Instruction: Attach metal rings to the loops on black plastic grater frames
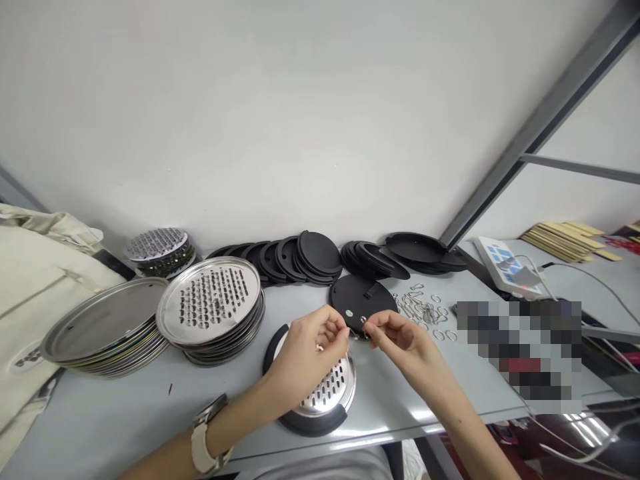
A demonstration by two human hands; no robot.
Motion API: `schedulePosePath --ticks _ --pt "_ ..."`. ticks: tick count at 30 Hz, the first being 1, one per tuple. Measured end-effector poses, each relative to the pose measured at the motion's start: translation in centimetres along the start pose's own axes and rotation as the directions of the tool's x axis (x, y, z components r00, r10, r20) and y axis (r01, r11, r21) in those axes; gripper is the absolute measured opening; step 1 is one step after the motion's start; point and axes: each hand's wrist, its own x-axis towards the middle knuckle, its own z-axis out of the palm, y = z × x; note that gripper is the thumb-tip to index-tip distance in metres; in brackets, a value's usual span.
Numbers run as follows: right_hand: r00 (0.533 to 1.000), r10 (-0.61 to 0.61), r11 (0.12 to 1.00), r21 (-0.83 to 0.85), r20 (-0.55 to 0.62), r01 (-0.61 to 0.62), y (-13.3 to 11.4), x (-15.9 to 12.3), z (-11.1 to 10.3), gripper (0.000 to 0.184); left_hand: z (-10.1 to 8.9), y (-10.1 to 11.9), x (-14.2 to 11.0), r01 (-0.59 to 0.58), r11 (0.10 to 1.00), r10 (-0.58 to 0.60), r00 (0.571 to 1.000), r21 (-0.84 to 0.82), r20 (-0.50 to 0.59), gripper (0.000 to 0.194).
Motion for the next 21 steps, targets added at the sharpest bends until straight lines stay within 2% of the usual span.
schedulePosePath --ticks 2,4,6,7,9,13,17,21 --pt "1.0 0.007 0.999 -0.032 -0.028 -0.008 1.0 0.4 -0.9 0.028 -0.3 -0.1 -0.3 -0.052 0.996 0.053 0.998 0.068 -0.022 0.008" --pt "0.987 -0.034 0.994 -0.111 -0.156 0.017 2.5 1.1 -2.5 0.029 -0.7 -0.4 -0.7 -0.06 0.994 0.064 0.997 0.095 -0.034 0.007" --pt "0.935 -0.07 0.943 -0.329 -0.349 -0.052 4.4 1.7 -4.8 0.029 -1.3 -0.8 -0.9 -0.029 0.994 0.034 0.998 0.102 -0.045 0.007" --pt "0.893 -0.078 0.874 -0.461 -0.443 -0.152 5.3 2.0 -6.1 0.029 -1.6 -1.1 -1.0 -0.007 0.995 0.013 0.998 0.102 -0.053 0.007" --pt "0.857 -0.073 0.829 -0.509 -0.51 -0.232 6.8 2.4 -8.3 0.028 -2.2 -1.7 -1.1 0.043 0.995 -0.037 0.997 0.094 -0.065 0.009" --pt "0.879 -0.075 0.78 -0.577 -0.471 -0.242 8.4 2.5 -10.5 0.028 -3.2 -2.4 -1.1 0.126 0.992 -0.125 0.991 0.026 -0.05 0.01" --pt "0.902 -0.109 0.751 -0.629 -0.418 -0.2 8.2 3.4 -10.5 0.028 -3.6 -2.2 -1.2 0.146 0.989 -0.146 0.989 -0.022 -0.027 0.01" --pt "0.943 -0.1 0.737 -0.661 -0.317 -0.144 7.5 5.3 -10.0 0.024 -3.5 -2.0 -1.4 0.179 0.981 -0.179 0.984 -0.08 0.01 0.008"
